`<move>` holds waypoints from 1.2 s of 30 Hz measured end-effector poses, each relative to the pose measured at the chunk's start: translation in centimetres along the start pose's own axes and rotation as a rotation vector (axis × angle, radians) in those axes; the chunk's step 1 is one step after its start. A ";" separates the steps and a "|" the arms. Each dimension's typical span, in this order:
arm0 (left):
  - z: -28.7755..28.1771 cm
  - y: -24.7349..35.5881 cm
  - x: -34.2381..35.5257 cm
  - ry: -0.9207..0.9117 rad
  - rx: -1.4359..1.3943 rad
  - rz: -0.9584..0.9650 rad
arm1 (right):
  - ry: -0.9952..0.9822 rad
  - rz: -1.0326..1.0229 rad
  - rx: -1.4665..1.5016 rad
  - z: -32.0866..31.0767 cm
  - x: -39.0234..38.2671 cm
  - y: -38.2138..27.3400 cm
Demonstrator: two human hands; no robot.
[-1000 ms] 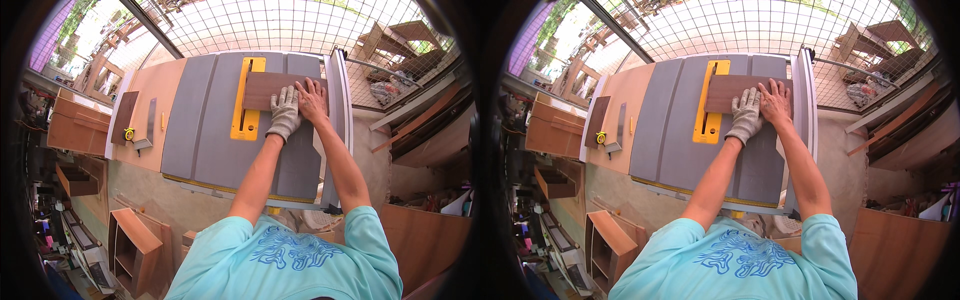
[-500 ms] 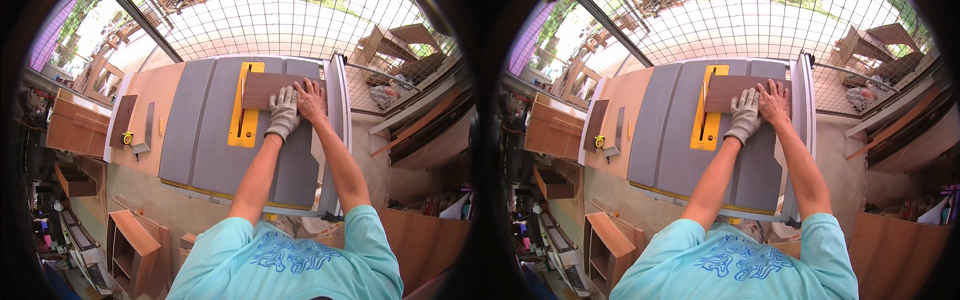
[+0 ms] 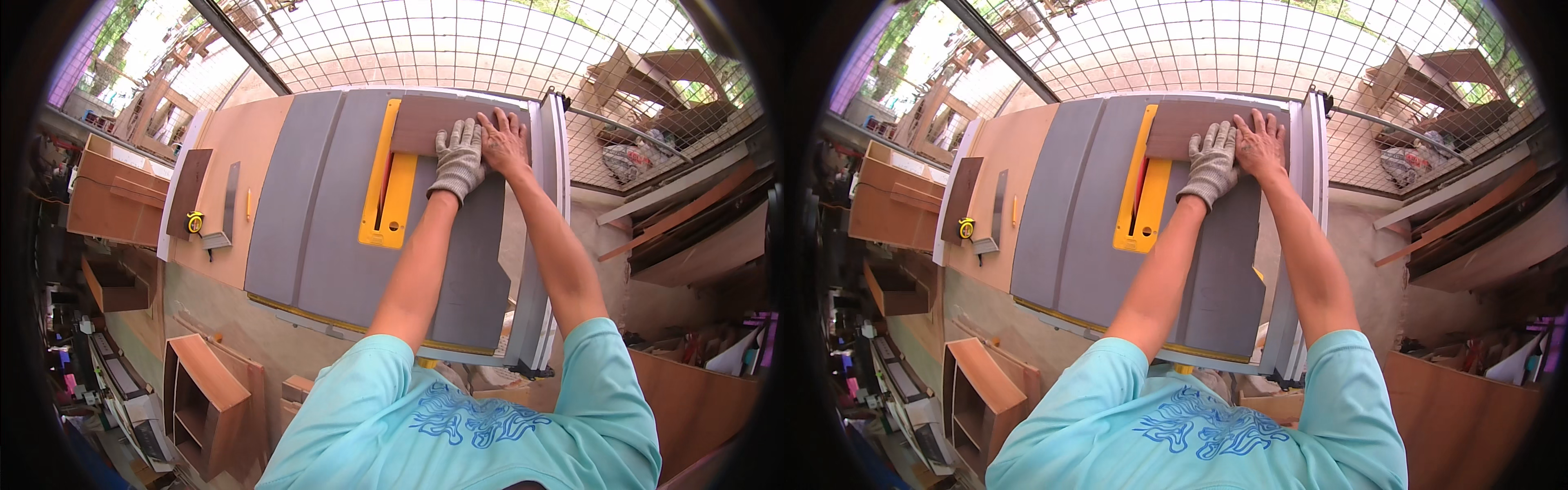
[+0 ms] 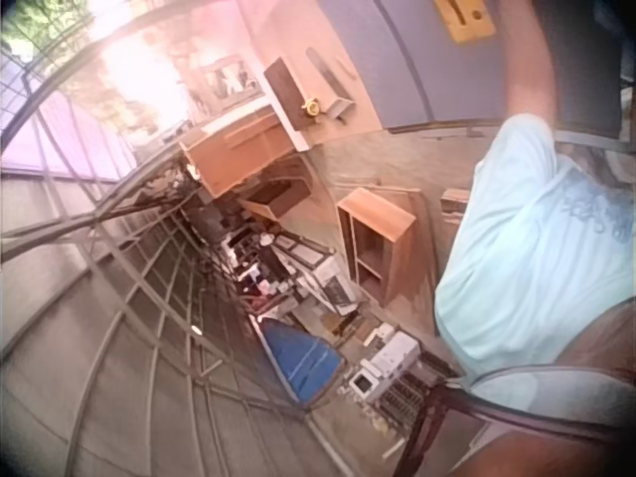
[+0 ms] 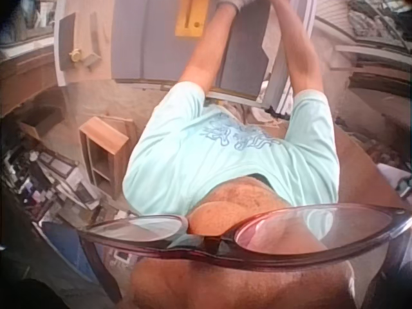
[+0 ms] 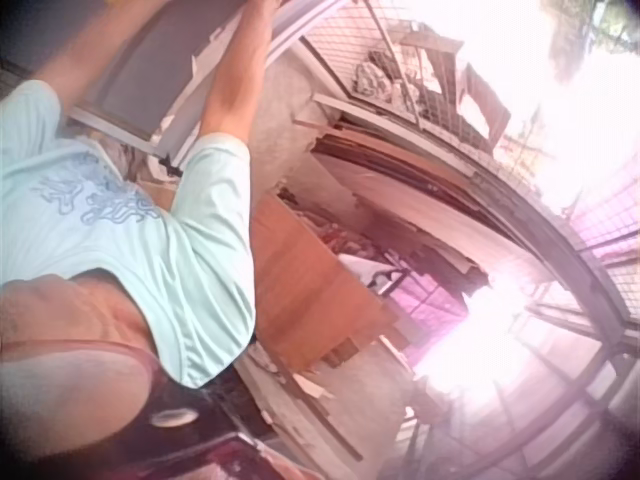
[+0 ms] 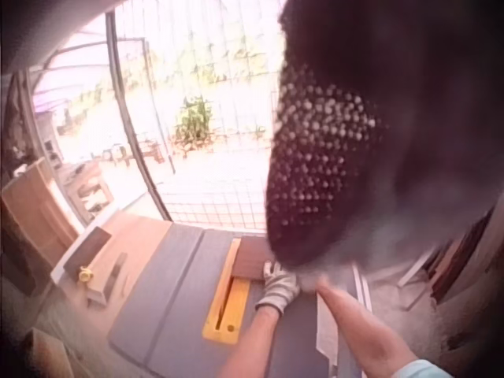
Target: The person cuts a piece of wood using a table saw. The person places the wood on the saw table, aligns it with the guide, and pushes it through the saw blade to make the cut.
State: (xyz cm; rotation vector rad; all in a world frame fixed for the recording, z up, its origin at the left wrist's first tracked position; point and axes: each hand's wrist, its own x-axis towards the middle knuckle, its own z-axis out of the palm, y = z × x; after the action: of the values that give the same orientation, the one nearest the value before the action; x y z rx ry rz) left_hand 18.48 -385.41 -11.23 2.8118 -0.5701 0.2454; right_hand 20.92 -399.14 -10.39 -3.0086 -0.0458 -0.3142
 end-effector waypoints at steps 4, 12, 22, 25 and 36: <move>0.8 -0.4 2.6 0.016 0.029 -0.005 | -0.009 0.024 -0.049 0.5 2.4 0.6; 0.8 -1.0 7.1 0.018 0.004 -0.033 | -0.005 -0.004 -0.045 0.6 7.1 1.7; 0.5 -0.6 8.6 0.059 -0.060 0.001 | -0.211 -0.032 0.049 0.3 15.9 8.7; 0.7 -0.6 9.1 0.063 -0.021 -0.002 | -0.420 -0.062 0.154 -1.0 18.9 9.6; 1.7 0.1 8.0 0.228 -0.086 -0.126 | -0.407 0.074 0.254 -12.1 22.1 6.7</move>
State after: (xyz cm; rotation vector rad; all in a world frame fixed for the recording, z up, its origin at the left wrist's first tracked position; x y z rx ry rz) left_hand 25.91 -388.88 -11.11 2.6750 -0.3418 0.4955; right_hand 40.33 -406.80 5.22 -2.7606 -0.0087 0.2921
